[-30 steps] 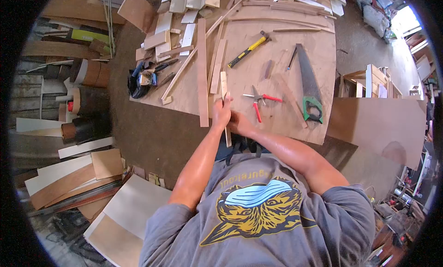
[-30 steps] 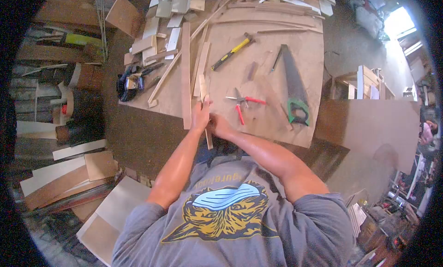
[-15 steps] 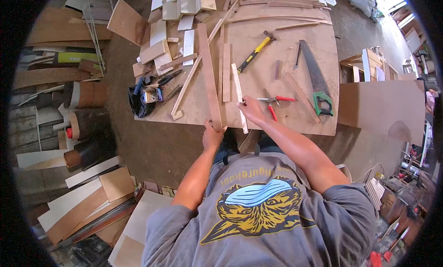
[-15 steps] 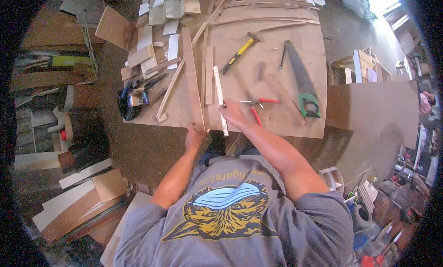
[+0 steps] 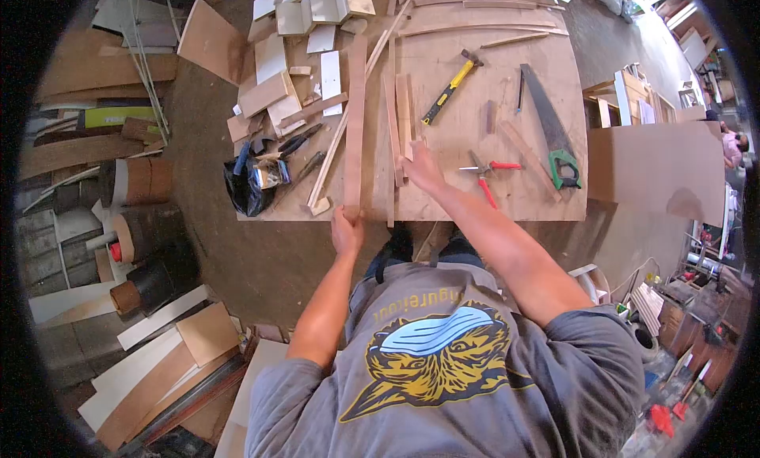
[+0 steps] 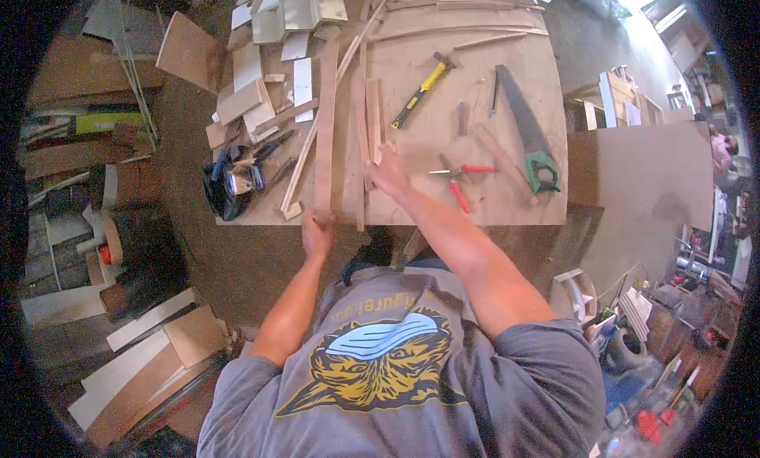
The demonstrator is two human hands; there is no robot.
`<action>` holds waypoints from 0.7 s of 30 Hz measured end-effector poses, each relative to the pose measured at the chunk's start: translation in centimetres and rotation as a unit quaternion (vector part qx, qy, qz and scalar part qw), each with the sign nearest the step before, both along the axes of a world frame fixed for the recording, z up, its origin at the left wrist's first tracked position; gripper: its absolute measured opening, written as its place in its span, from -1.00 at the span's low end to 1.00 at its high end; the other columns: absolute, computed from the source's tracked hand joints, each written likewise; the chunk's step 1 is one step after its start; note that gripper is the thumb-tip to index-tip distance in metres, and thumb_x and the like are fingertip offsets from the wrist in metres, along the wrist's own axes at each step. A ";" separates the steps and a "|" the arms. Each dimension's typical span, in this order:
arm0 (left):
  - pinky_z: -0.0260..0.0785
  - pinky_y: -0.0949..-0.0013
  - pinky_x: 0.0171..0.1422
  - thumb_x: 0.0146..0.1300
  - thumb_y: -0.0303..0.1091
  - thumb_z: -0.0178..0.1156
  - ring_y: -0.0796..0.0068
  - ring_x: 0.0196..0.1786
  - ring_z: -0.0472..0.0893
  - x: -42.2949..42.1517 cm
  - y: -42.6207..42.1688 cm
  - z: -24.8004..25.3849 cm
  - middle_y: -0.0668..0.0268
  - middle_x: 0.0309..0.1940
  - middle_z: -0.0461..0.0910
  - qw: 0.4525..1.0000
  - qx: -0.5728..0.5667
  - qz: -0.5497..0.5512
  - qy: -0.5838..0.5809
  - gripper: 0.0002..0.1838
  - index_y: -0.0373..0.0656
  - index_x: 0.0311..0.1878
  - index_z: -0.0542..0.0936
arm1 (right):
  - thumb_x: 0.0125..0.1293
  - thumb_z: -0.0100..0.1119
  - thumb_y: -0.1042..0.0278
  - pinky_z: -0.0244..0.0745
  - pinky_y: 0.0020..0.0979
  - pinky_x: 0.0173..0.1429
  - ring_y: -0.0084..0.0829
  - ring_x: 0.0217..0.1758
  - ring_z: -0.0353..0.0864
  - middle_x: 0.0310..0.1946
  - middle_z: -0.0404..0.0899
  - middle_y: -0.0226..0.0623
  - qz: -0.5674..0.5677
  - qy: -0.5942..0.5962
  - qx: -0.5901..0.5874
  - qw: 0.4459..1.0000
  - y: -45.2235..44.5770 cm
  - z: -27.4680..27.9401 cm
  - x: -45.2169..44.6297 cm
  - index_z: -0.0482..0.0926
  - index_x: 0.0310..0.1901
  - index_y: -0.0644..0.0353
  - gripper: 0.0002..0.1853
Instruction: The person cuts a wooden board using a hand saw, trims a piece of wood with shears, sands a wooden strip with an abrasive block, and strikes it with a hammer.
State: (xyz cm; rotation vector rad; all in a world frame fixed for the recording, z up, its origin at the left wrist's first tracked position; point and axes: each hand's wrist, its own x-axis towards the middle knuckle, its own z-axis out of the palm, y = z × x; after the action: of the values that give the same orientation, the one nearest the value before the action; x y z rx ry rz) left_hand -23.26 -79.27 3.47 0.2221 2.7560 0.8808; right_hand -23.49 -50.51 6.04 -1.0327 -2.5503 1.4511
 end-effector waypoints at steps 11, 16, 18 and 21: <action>0.41 -0.15 0.27 0.31 0.00 0.39 -0.21 0.26 0.48 -1.4 0.8 5.5 -0.04 0.19 0.50 0.984 -0.100 -0.113 0.093 -0.39 -0.15 0.28 0.49 | 0.30 0.39 0.08 0.53 -0.01 0.26 0.04 0.25 0.61 0.11 0.62 0.04 0.002 -0.087 0.048 0.995 -1.9 0.7 1.3 0.52 0.27 0.19 -0.41; 0.41 -0.13 0.29 0.34 0.07 0.35 -0.18 0.25 0.54 -3.1 5.8 4.8 -0.07 0.18 0.55 0.985 0.018 -0.163 0.058 -0.39 -0.19 0.26 0.53 | 0.34 0.31 0.02 0.55 0.06 0.27 0.05 0.27 0.61 0.13 0.62 0.06 0.002 -0.102 0.041 0.994 0.4 2.6 5.5 0.56 0.25 0.08 -0.48; 0.42 -0.13 0.28 0.37 0.10 0.32 -0.17 0.27 0.56 -3.7 9.4 4.4 -0.09 0.20 0.57 0.989 0.004 -0.138 0.048 -0.38 -0.19 0.26 0.52 | 0.35 0.34 0.11 0.55 -0.01 0.25 -0.02 0.21 0.63 0.12 0.62 0.03 0.001 -0.123 0.028 0.992 1.9 2.5 7.6 0.58 0.21 0.13 -0.53; 0.45 -0.15 0.26 0.40 0.13 0.26 -0.22 0.25 0.58 -5.1 13.7 4.2 -0.12 0.21 0.60 0.992 -0.049 -0.096 -0.070 -0.37 -0.18 0.28 0.51 | 0.34 0.36 0.16 0.55 -0.05 0.22 -0.03 0.20 0.62 0.10 0.61 0.01 -0.034 -0.097 0.016 0.995 4.5 3.0 12.2 0.61 0.14 0.17 -0.59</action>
State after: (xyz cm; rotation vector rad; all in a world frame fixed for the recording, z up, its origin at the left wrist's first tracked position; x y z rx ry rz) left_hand -28.32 -65.53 7.64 0.3839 2.5874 0.6816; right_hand -11.29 -46.01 9.03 -1.3014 -2.6277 1.3496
